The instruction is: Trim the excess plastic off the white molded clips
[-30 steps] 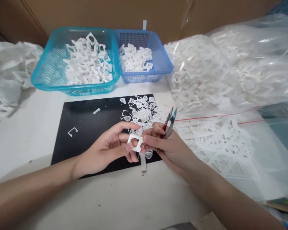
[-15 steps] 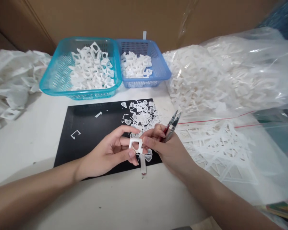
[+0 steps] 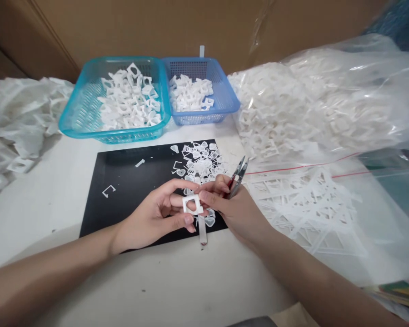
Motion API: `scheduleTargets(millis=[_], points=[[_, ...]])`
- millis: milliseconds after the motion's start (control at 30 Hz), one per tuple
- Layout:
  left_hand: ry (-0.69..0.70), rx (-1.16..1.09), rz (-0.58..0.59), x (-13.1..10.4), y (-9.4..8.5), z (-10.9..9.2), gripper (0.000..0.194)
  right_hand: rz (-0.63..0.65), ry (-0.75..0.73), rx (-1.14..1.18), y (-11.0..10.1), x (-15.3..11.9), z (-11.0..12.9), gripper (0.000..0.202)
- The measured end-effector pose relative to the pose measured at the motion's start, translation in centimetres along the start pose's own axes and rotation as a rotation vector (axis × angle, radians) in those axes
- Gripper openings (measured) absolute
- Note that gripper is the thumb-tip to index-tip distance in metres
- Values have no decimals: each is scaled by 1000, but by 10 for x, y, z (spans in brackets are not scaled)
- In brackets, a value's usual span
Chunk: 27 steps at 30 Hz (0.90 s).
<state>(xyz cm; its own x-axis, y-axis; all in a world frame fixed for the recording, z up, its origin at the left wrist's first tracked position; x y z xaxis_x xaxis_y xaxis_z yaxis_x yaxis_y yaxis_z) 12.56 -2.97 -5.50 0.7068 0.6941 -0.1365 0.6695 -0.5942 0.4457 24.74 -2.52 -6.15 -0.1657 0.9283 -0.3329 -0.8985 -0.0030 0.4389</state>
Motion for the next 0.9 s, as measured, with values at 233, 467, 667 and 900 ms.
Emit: scheduleTargets(millis=[233,467,667,900], points=[[5,-20,-33,1,-1,0,34,-27,-52,-113,-1,-1,6,54],[32,29,-139,-3,-10,1,29,-77,-38,-281,-1,-5,11,51],[-4,-40,-106,-3,-9,2,23,-20,28,-135,-4,-1,1,58],[25,91,-102,-2,-8,-4,25,46,54,-64,1,1,-7,58]])
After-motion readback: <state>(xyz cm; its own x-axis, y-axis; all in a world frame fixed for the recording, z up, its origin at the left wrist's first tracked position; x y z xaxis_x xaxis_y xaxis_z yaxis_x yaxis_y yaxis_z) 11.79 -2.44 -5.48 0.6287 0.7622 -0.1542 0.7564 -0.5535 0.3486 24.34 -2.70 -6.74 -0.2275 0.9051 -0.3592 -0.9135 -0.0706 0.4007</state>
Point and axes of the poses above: each hand's wrist, its own x-axis towards the middle knuckle, its own y-axis out of the palm, z = x × y, the point moved 7 cm from there along x, towards the middle knuckle, and after that the axes turned 2 degrees about -y, right-handed, at the moved point
